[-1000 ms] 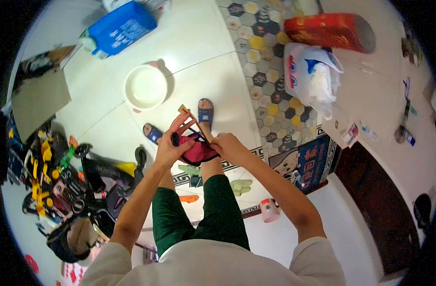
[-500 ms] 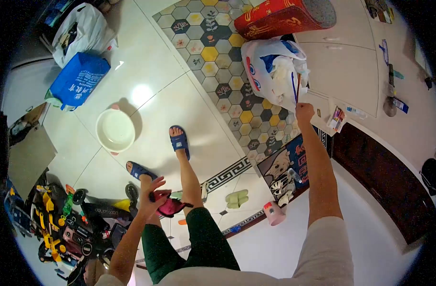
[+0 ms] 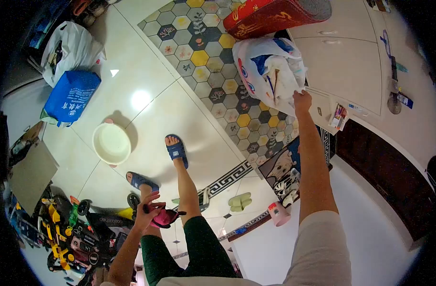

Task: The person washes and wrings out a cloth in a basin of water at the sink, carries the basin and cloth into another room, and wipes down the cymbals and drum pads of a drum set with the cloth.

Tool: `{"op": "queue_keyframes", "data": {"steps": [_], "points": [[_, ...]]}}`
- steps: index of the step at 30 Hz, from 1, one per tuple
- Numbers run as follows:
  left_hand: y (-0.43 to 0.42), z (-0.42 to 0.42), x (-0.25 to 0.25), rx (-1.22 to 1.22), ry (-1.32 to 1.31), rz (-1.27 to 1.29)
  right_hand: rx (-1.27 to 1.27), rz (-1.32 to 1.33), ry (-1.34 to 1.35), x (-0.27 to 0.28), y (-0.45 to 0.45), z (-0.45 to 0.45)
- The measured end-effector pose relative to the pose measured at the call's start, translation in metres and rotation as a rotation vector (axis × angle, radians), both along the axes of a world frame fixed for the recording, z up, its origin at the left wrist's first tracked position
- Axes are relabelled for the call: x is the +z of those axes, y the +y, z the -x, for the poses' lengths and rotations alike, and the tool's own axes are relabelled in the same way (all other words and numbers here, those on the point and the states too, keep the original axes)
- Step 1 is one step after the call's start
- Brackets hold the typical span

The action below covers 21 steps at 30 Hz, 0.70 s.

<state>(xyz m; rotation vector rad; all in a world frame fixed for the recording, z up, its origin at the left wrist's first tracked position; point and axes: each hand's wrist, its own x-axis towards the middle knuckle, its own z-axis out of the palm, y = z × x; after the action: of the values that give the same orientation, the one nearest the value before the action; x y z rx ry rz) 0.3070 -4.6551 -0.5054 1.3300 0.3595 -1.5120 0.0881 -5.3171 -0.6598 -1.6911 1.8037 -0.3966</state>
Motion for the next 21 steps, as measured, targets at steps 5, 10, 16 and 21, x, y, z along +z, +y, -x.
{"op": "queue_keyframes", "data": {"steps": [5,10,16,21], "points": [[0.001,-0.002,0.0,0.027,0.008,0.011,0.083,-0.099,0.184,-0.007,0.005,0.031],[0.013,-0.005,0.011,0.139,0.043,0.02,0.137,-0.176,0.328,-0.003,0.101,0.048],[0.04,-0.018,0.036,0.44,0.243,-0.098,0.16,-1.4,-0.24,0.041,0.33,-0.045],[0.116,0.001,0.019,0.947,0.508,0.023,1.409,-1.272,0.015,0.163,0.527,-0.178]]}}
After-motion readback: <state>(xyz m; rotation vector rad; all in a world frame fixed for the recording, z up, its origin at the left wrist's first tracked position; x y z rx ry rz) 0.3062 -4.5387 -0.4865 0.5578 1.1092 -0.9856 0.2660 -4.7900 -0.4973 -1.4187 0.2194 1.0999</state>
